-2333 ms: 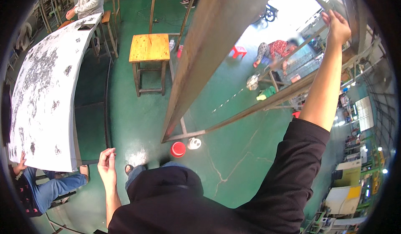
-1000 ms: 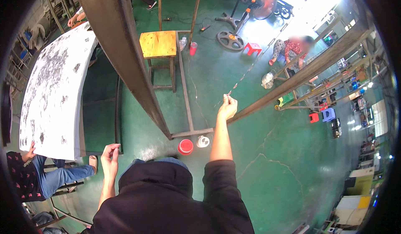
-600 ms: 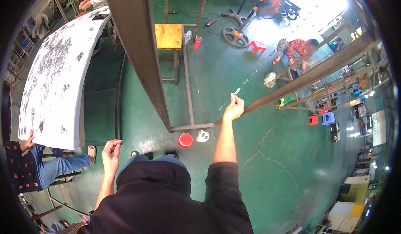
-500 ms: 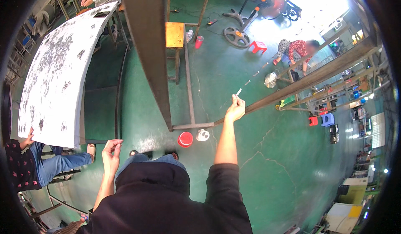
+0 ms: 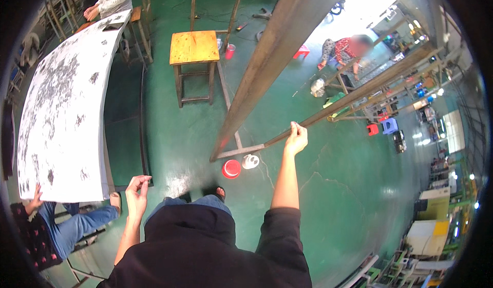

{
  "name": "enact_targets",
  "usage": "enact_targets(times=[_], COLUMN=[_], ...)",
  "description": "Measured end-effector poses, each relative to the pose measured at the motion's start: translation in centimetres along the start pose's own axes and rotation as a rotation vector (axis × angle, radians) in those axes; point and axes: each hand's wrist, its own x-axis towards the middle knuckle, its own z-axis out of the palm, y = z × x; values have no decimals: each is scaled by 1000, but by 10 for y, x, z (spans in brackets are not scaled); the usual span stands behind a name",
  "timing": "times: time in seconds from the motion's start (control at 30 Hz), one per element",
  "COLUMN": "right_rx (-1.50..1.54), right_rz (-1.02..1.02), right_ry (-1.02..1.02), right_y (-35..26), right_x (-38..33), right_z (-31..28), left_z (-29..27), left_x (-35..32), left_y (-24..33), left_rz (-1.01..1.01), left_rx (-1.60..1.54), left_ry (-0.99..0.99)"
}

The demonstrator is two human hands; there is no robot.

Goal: The person repeatedly picks up small metal wire pieces from a white table, bends or twists them by hand, and places them back down. Another person works alongside at the same table. The camera wearer occasionally stands and hangs a wire on a nearby metal frame before resuming the repetitive assembly task.

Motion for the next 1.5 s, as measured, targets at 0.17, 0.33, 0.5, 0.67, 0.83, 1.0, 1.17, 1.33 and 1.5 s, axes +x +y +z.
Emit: enact_targets(times=[0.17,0.33,0.5,0.67,0.83,1.0,1.17,1.33,1.5], right_rx=[146,107,51,203,467,480,491,453,412], right_rz=[-69,-132,-150,-226,-293,-510,-521,-696,-736], right_ry=[-39,-184,-387,-700,-971,-1121,-1258,-1308,-1309], right_y=[-41,-118,-191,-255,-325,-406,-462,-495,-511], right_x=[-63,-145,-221,-294,-347,-381,-403,-409,-403], right_z=[-53,-105,-121,-71,-7,67,136,197,240], left_z=[-26,-60,-101,-149,-203,-259,-305,-342,-361], left_x=[10,19,24,26,56,122,210,296,267], left_y=[-20,-38,-63,-101,-160,-220,-263,-293,-313], left_rz=[46,143,41,10,-76,-139,-88,-102,-289], left_rx=[-55,-46,-24,-59,32,251,535,835,795], left_ry=[-72,-123,-92,86,396,611,639,393,391])
